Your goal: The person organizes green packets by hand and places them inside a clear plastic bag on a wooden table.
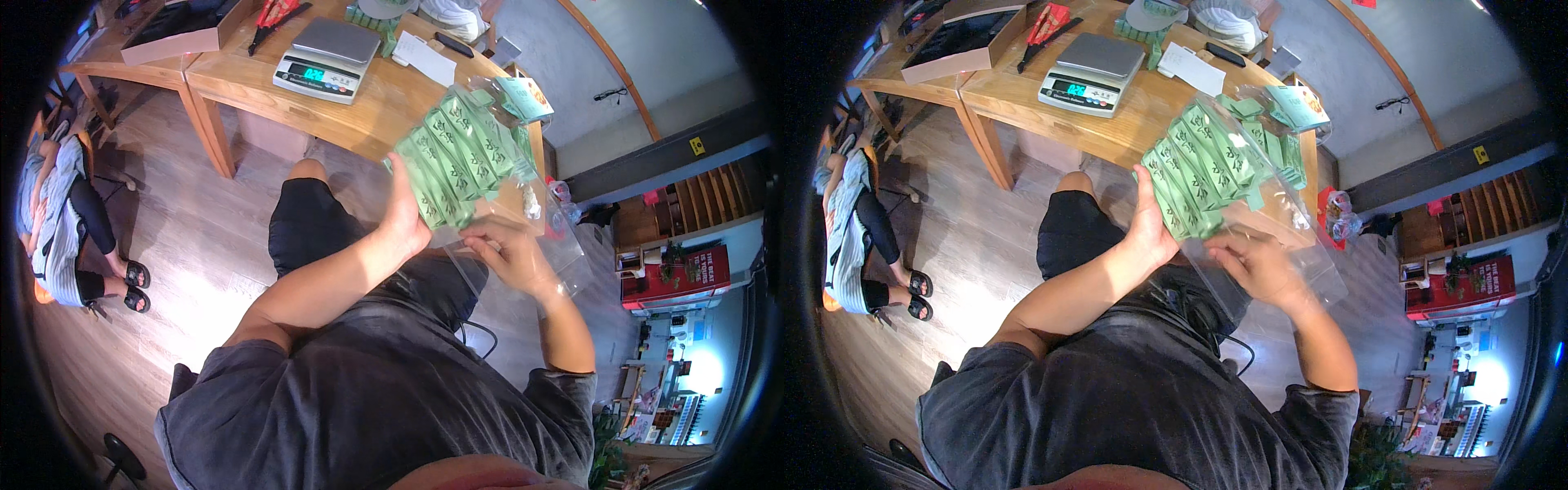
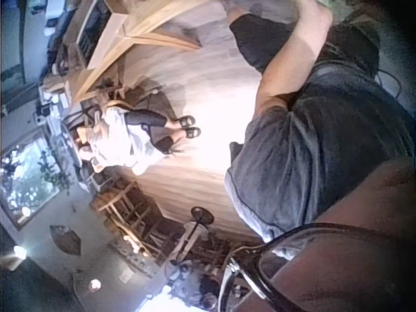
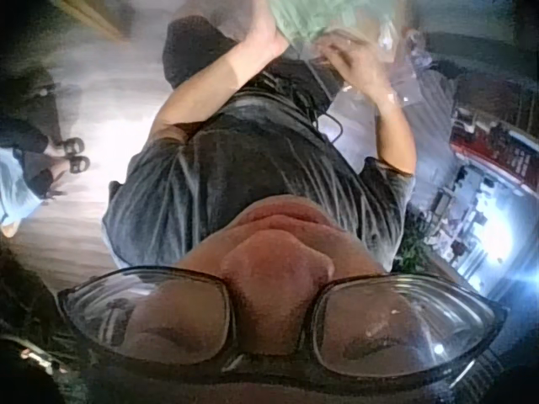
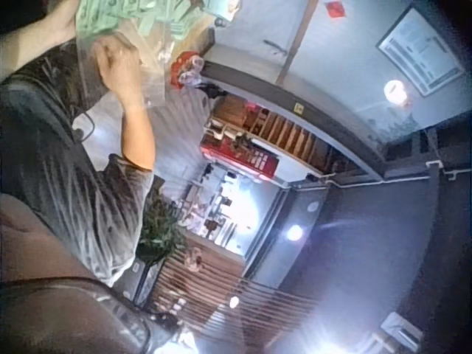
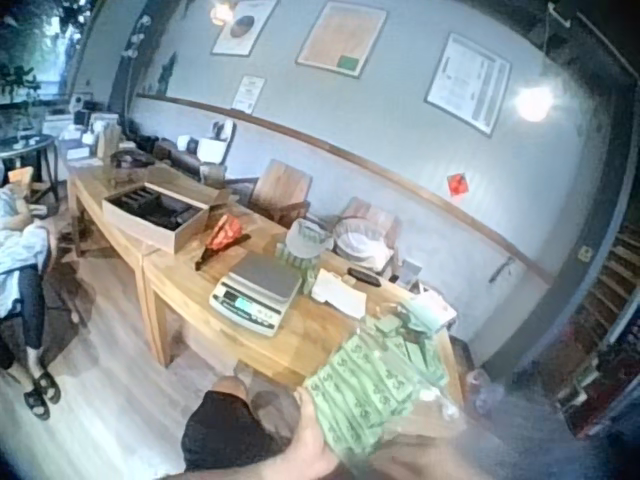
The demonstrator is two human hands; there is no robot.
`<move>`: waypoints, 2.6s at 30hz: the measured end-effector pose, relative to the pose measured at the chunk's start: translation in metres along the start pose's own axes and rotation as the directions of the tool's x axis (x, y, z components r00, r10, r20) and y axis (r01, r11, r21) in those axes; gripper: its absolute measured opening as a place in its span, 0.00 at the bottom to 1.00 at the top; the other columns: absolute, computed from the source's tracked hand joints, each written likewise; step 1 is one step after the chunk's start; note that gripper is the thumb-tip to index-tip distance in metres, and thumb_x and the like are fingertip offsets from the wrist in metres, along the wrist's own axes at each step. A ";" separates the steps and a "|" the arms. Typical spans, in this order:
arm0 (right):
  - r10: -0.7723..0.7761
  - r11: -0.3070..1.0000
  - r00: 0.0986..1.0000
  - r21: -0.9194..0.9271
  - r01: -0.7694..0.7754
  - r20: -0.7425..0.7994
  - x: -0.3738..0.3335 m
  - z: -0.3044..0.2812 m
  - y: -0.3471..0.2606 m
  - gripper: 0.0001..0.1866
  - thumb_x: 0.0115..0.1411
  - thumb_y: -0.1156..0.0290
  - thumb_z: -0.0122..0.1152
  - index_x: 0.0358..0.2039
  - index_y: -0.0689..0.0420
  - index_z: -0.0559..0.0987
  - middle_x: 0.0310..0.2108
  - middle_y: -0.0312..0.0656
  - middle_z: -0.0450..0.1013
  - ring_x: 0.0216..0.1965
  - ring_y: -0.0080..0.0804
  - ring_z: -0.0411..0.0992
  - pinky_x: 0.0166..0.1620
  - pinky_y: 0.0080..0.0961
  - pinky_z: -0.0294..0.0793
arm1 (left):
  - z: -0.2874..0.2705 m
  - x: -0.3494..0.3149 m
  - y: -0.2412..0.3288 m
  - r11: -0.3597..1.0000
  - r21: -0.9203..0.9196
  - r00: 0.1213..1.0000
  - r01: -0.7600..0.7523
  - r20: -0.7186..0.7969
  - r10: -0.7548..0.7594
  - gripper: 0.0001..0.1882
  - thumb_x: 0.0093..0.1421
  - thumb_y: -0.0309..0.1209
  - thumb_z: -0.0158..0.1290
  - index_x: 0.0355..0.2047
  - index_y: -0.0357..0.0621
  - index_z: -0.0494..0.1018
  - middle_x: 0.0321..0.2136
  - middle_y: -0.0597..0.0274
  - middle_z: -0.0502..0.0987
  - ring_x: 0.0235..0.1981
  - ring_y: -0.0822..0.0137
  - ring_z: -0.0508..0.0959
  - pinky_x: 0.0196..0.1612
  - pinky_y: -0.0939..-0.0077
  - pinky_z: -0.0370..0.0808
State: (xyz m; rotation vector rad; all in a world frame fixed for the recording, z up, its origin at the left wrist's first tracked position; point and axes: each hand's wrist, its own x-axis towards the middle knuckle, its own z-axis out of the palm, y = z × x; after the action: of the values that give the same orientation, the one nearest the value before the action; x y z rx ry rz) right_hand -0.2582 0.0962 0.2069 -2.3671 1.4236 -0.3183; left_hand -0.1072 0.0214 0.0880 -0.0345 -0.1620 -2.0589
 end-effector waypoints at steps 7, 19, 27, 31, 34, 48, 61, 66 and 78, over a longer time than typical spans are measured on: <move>0.035 0.999 0.997 0.020 -0.034 -0.071 0.007 0.008 -0.002 0.11 0.60 0.78 0.62 0.43 0.60 0.76 0.38 0.47 0.73 0.40 0.38 0.77 0.40 0.28 0.78 | -0.008 0.003 -0.002 1.000 0.020 1.000 0.010 -0.005 -0.010 0.46 0.65 0.69 0.22 0.69 0.48 0.52 0.65 0.56 0.63 0.64 0.57 0.66 0.66 0.57 0.63; -0.123 0.929 0.944 -0.371 0.000 -0.306 0.008 -0.017 -0.009 0.47 0.58 0.73 0.66 0.70 0.66 0.47 0.68 0.62 0.50 0.68 0.60 0.53 0.68 0.45 0.55 | 0.007 -0.003 0.000 0.994 0.095 0.998 -0.062 -0.016 0.064 0.49 0.59 0.73 0.33 0.69 0.51 0.52 0.65 0.57 0.63 0.64 0.58 0.67 0.65 0.57 0.65; -0.193 0.931 0.937 -0.357 0.082 -0.290 0.024 -0.016 -0.011 0.50 0.53 0.75 0.69 0.70 0.65 0.48 0.67 0.63 0.53 0.67 0.59 0.55 0.67 0.43 0.58 | -0.002 -0.002 -0.007 0.992 0.106 0.997 -0.069 -0.028 0.072 0.47 0.61 0.70 0.33 0.69 0.49 0.51 0.65 0.56 0.62 0.64 0.58 0.67 0.63 0.56 0.68; -0.151 0.918 0.951 -0.394 0.034 -0.270 0.020 -0.017 -0.009 0.47 0.50 0.83 0.68 0.68 0.63 0.53 0.63 0.60 0.59 0.63 0.58 0.60 0.63 0.43 0.65 | -0.011 -0.001 -0.010 0.991 0.123 0.998 -0.057 -0.033 0.062 0.48 0.60 0.71 0.36 0.69 0.50 0.52 0.66 0.57 0.62 0.64 0.58 0.66 0.64 0.56 0.67; -0.144 0.867 0.962 -0.498 0.010 -0.230 0.017 -0.026 -0.007 0.45 0.48 0.86 0.66 0.66 0.62 0.57 0.63 0.58 0.60 0.62 0.59 0.62 0.63 0.44 0.65 | -0.009 -0.002 -0.008 0.988 0.146 0.999 -0.042 -0.020 0.045 0.48 0.60 0.70 0.36 0.69 0.48 0.51 0.66 0.56 0.62 0.65 0.58 0.66 0.65 0.56 0.67; -0.207 0.908 0.912 -0.417 0.044 -0.353 -0.011 -0.033 -0.012 0.42 0.51 0.74 0.70 0.65 0.62 0.61 0.63 0.57 0.63 0.64 0.57 0.62 0.65 0.43 0.62 | -0.004 -0.005 -0.009 0.976 0.178 0.990 -0.124 0.090 0.109 0.41 0.68 0.63 0.36 0.66 0.41 0.57 0.61 0.54 0.68 0.61 0.60 0.70 0.64 0.59 0.66; 0.052 0.998 0.994 -0.017 -0.054 -0.092 -0.072 0.005 -0.028 0.35 0.59 0.65 0.65 0.64 0.59 0.63 0.64 0.55 0.62 0.67 0.53 0.58 0.65 0.43 0.61 | -0.003 -0.046 0.053 0.387 0.902 0.940 -0.194 0.284 -0.191 0.45 0.67 0.66 0.26 0.72 0.44 0.46 0.70 0.57 0.50 0.69 0.60 0.54 0.70 0.63 0.51; -0.157 0.985 0.983 0.056 0.163 -0.092 -0.061 0.030 -0.015 0.35 0.60 0.68 0.63 0.65 0.60 0.59 0.66 0.54 0.60 0.69 0.55 0.54 0.67 0.46 0.58 | 0.003 -0.066 0.061 0.444 0.896 0.974 0.012 0.091 -0.210 0.36 0.71 0.59 0.31 0.68 0.46 0.55 0.61 0.58 0.63 0.62 0.65 0.63 0.64 0.69 0.60; -0.265 0.953 0.963 0.143 0.268 -0.039 -0.042 0.031 -0.015 0.38 0.60 0.65 0.64 0.66 0.59 0.56 0.66 0.56 0.59 0.66 0.55 0.60 0.65 0.47 0.60 | -0.006 -0.070 0.060 0.384 0.923 0.976 -0.030 0.111 -0.190 0.35 0.69 0.59 0.40 0.64 0.44 0.60 0.50 0.59 0.73 0.50 0.68 0.74 0.55 0.73 0.70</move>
State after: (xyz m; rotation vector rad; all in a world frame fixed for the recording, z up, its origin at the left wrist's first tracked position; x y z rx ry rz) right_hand -0.2545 0.1455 0.1842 -2.4383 1.0468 -0.4993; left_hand -0.0208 0.0536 0.0819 0.4831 -1.4800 -1.7672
